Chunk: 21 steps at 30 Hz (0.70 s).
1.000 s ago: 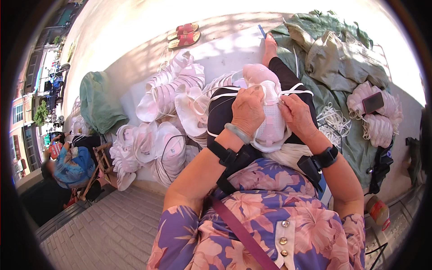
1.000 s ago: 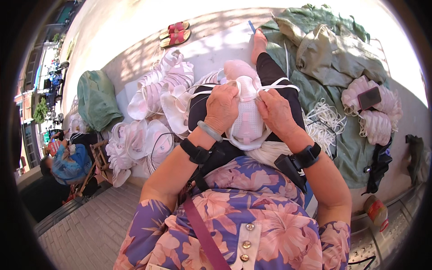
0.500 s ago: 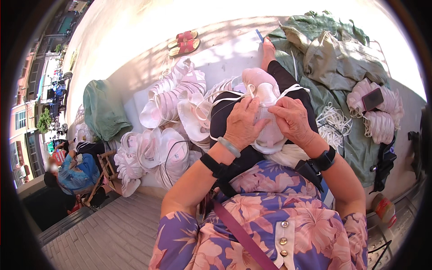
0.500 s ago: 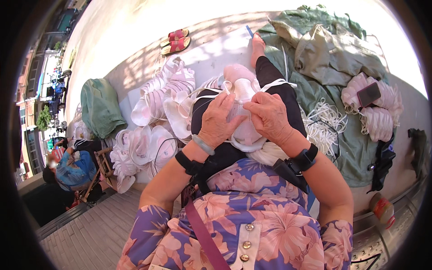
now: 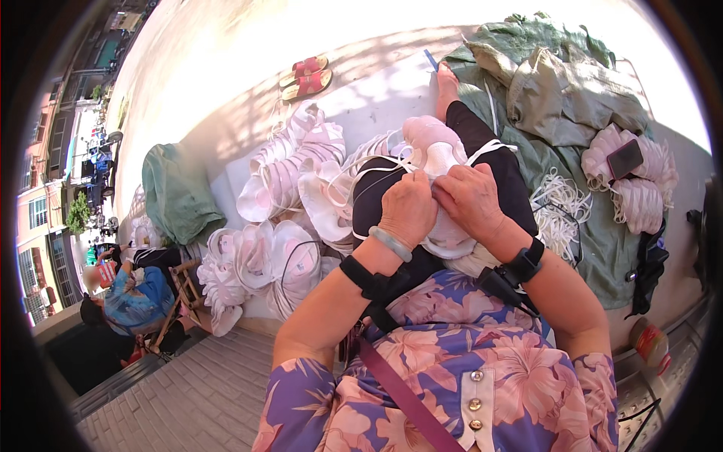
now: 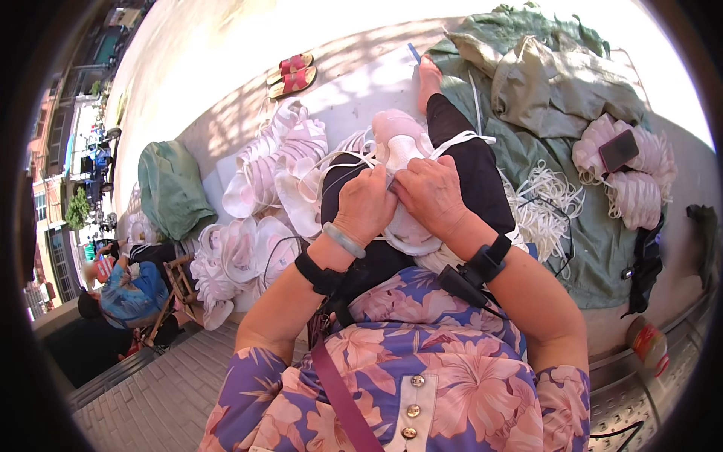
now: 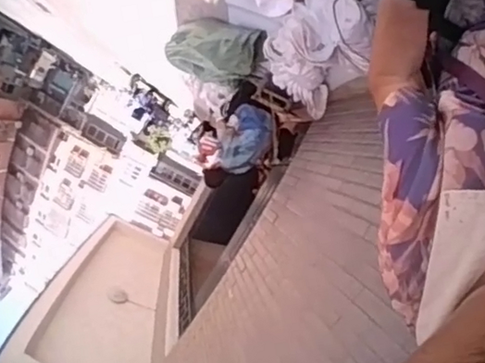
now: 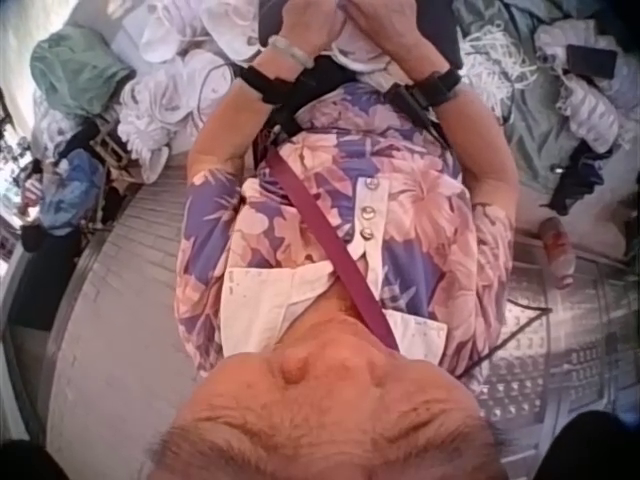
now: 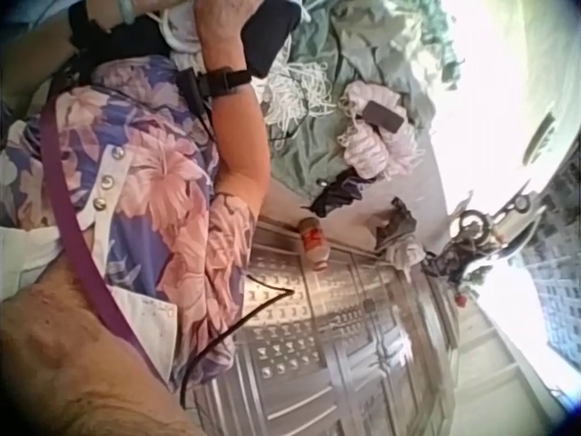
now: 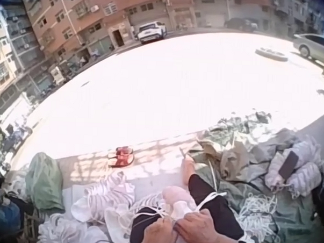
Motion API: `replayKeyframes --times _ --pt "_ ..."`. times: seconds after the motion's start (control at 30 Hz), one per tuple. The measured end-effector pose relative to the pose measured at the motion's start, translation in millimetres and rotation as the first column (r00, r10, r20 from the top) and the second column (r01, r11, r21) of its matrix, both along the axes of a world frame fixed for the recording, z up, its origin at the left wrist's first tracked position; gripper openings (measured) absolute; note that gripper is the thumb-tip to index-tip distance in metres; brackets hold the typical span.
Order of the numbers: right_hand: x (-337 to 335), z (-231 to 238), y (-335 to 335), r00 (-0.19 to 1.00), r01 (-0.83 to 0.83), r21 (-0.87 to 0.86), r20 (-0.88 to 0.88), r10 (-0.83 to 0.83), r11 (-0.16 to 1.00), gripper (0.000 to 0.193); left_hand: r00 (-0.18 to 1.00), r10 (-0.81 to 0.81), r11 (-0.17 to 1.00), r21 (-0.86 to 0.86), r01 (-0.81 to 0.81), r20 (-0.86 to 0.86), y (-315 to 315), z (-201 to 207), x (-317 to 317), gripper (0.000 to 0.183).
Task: Lacing a new pair of pink and white athletic shoes.
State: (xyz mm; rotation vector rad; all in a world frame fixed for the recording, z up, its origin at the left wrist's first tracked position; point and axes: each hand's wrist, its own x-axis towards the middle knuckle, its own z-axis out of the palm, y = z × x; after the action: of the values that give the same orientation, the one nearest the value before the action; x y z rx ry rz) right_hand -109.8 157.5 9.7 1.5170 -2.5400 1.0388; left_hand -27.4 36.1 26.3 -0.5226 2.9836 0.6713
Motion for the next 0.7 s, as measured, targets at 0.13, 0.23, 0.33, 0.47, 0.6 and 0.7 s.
replayKeyframes --times 0.13,0.23,0.33,0.47,0.6,0.7 --pt "3 0 -2 0.999 0.040 0.030 -0.009 -0.040 0.999 0.011 0.998 -0.044 0.989 0.136 0.050 -0.044 -13 -3 0 0.024" --pt "4 -4 -1 0.999 0.022 -0.020 -0.048 -0.023 1.000 0.013 0.994 -0.086 0.970 0.220 0.099 -0.066 -17 -4 1 0.022" --pt "3 -5 -1 0.996 0.000 -0.018 -0.094 -0.002 1.000 0.014 0.990 -0.122 0.946 0.295 0.138 -0.072 -22 -4 2 0.024" --pt "6 -9 -3 0.993 -0.006 -0.018 -0.119 0.004 1.000 0.014 0.983 -0.093 0.927 0.346 0.144 -0.160 -23 -9 7 0.029" --pt "9 -3 -9 0.970 -0.049 0.002 -0.237 0.048 0.999 0.007 0.980 -0.033 0.923 0.369 0.106 -0.199 -19 -10 10 0.027" --pt "10 5 -15 0.931 -0.102 0.107 -0.340 0.133 0.989 0.004 0.980 0.059 0.931 0.366 0.015 -0.190 -13 -12 10 0.027"
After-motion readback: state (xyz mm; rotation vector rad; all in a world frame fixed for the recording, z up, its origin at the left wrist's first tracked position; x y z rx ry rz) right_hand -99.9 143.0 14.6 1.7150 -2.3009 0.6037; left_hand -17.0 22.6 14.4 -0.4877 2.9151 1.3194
